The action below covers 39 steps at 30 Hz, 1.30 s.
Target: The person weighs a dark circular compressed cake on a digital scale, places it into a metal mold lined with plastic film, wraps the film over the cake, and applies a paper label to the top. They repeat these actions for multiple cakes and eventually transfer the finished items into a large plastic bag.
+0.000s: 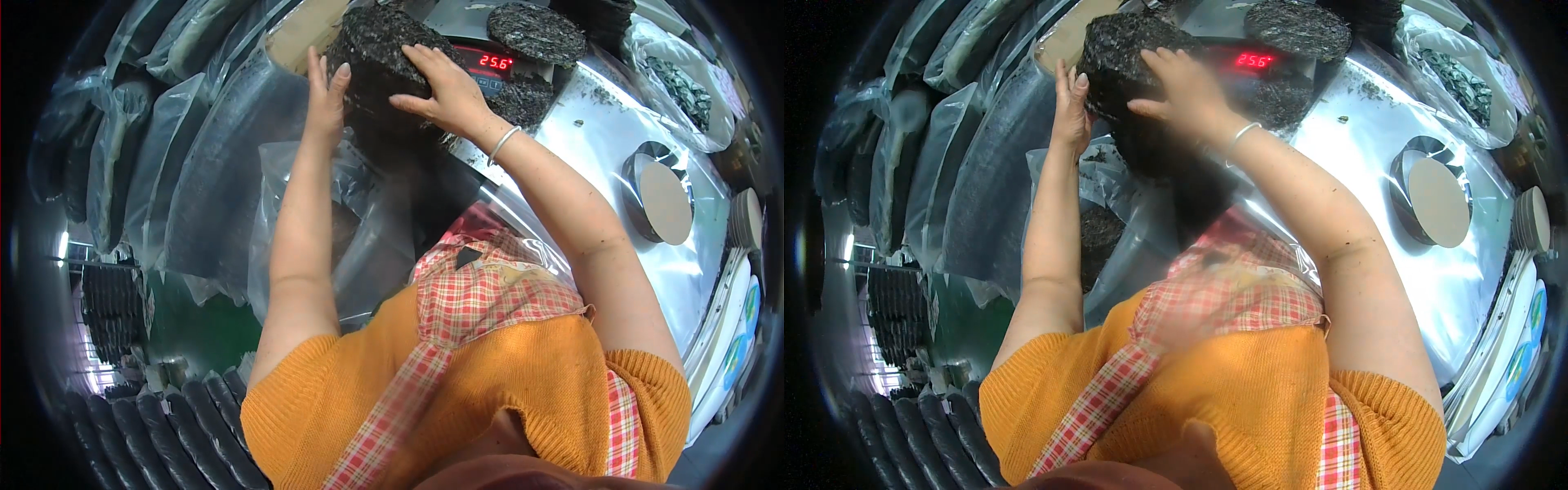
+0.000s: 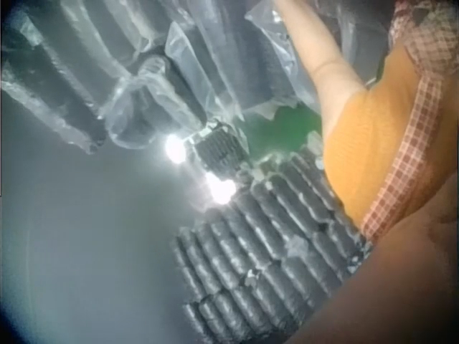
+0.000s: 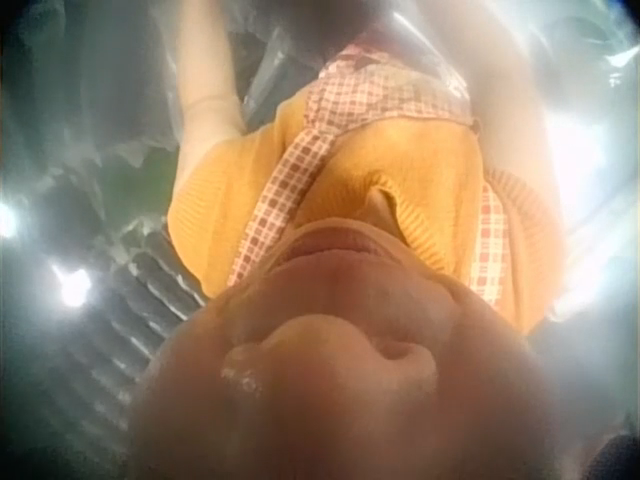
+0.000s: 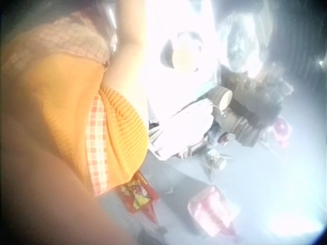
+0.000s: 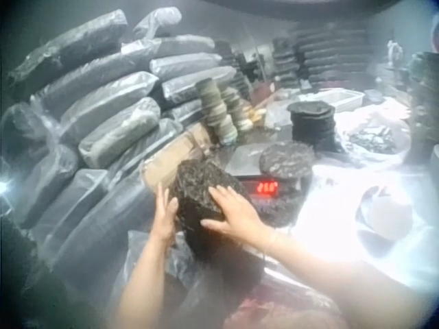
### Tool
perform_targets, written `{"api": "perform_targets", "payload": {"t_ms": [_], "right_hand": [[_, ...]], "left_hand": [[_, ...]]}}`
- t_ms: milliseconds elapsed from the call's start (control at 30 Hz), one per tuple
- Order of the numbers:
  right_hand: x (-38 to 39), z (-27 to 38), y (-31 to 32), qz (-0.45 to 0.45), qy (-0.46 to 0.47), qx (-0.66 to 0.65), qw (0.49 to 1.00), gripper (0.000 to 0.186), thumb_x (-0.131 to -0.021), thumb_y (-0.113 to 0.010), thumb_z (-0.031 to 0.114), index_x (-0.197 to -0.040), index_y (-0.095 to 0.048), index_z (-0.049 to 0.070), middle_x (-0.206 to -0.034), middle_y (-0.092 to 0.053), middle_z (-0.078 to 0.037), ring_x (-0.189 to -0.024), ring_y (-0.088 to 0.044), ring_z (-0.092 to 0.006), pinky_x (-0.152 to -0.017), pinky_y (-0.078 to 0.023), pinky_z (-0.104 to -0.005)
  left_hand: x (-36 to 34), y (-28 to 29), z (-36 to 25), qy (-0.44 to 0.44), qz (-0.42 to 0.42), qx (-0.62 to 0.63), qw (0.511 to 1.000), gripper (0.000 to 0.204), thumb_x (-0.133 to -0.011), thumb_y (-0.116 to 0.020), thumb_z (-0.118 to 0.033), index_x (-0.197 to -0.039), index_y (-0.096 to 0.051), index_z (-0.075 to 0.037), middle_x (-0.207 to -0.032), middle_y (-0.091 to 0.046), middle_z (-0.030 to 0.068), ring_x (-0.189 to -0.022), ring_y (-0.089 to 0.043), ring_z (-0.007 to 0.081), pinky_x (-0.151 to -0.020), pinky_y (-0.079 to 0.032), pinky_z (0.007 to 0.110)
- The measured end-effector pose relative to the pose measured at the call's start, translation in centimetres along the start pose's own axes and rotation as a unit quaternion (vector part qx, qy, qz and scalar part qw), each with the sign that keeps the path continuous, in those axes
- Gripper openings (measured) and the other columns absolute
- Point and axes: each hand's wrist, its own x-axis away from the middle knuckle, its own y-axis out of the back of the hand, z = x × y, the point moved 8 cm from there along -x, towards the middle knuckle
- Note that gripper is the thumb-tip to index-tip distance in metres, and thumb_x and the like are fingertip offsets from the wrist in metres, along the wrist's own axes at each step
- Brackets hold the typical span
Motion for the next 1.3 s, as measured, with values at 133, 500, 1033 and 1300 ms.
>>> {"api": "perform_targets", "payload": {"t_ms": [133, 500, 1033, 1300], "right_hand": [[-0.7, 0.6, 1.4, -0.091, -0.036, -0.102, 0.990, 0.069, -0.076, -0.065, 0.043, -0.129, -0.041, 0.005, -0.127, -0.046, -0.021, -0.117, -0.046, -0.0327, -0.095, -0.038, -0.0348], [2.4, -1.5, -4.0, 0.060, -0.136, -0.257, 0.955, 0.051, -0.087, -0.056, 0.034, -0.128, -0.045, 0.006, -0.100, -0.064, -0.016, -0.087, -0.061, -0.0177, -0.076, -0.046, -0.0277], [0.8, -0.9, -0.6, -0.008, -0.073, -0.191, 0.979, 0.046, -0.083, -0.058, 0.018, -0.126, -0.046, 0.008, -0.121, -0.053, -0.018, -0.111, -0.052, -0.0294, -0.091, -0.041, -0.0307], [0.7, -0.4, 1.0, -0.058, -0.069, -0.191, 0.977, 0.049, -0.083, -0.056, 0.014, -0.130, -0.043, 0.011, -0.127, -0.049, -0.013, -0.116, -0.049, -0.0247, -0.096, -0.038, -0.0307]], "left_hand": [[1.0, -0.2, -5.0, -0.122, 0.001, 0.062, 0.991, 0.100, -0.073, -0.070, -0.043, -0.142, -0.008, -0.005, -0.145, -0.010, 0.0236, -0.132, -0.020, 0.0306, -0.106, -0.020, 0.037], [1.8, -1.6, -3.7, -0.132, -0.007, -0.345, 0.929, 0.085, -0.061, -0.078, -0.041, -0.131, -0.036, -0.017, -0.138, -0.018, 0.0268, -0.122, -0.035, 0.0398, -0.098, -0.035, 0.042], [0.1, -1.2, -2.6, -0.125, -0.008, -0.321, 0.939, 0.071, -0.071, -0.072, -0.041, -0.130, -0.041, -0.018, -0.137, -0.024, 0.0237, -0.123, -0.034, 0.0369, -0.100, -0.031, 0.040], [0.3, -1.3, -2.4, -0.127, -0.007, -0.316, 0.940, 0.068, -0.075, -0.068, -0.043, -0.131, -0.041, -0.017, -0.137, -0.023, 0.0247, -0.124, -0.032, 0.0376, -0.101, -0.029, 0.040]]}}
